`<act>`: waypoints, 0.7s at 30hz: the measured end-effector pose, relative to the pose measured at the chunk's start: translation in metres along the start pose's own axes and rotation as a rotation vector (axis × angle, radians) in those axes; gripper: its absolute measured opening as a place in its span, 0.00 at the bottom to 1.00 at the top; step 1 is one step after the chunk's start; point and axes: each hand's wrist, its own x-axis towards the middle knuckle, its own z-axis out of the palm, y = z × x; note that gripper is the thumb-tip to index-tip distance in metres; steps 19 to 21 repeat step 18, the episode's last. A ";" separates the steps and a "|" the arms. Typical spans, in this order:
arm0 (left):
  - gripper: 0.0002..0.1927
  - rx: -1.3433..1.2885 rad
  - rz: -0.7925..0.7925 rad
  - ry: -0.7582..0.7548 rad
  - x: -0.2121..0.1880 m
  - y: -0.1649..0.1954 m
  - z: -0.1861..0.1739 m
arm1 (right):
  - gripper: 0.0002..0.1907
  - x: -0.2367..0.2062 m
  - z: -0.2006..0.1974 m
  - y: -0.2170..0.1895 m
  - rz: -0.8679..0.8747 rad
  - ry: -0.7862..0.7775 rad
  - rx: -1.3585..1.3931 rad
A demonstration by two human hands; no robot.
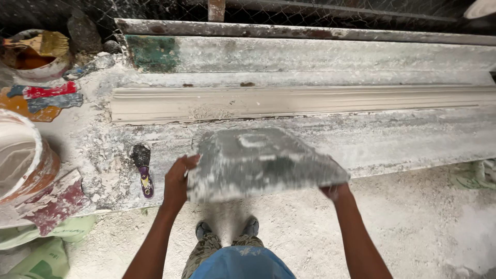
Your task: The person untangles a thin green string and hangs it on a wire mesh, then uses a trowel to scrape and smooth a pile of white plaster on a square board. The person works at a cluttered workbench with buckets and tools nearby.
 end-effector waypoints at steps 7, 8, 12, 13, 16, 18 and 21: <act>0.18 0.173 0.142 -0.148 -0.073 -0.016 -0.003 | 0.30 -0.082 -0.008 0.073 0.602 0.080 0.483; 0.19 0.192 0.149 -0.143 -0.075 -0.019 -0.005 | 0.31 -0.083 -0.004 0.078 0.626 0.065 0.515; 0.17 -0.032 -0.464 -0.127 -0.088 -0.016 -0.005 | 0.29 -0.081 -0.003 0.079 0.631 0.047 0.385; 0.15 -0.265 -0.778 -0.108 -0.091 -0.010 -0.003 | 0.29 -0.082 -0.004 0.080 0.591 0.000 0.412; 0.25 -0.813 -1.365 -0.093 -0.095 0.013 -0.007 | 0.29 -0.070 -0.002 0.073 0.477 -0.097 0.426; 0.30 -0.967 -1.525 -0.106 -0.110 0.035 -0.008 | 0.30 -0.071 -0.003 0.076 0.462 -0.074 0.341; 0.30 -0.967 -1.525 -0.106 -0.110 0.035 -0.008 | 0.30 -0.071 -0.003 0.076 0.462 -0.074 0.341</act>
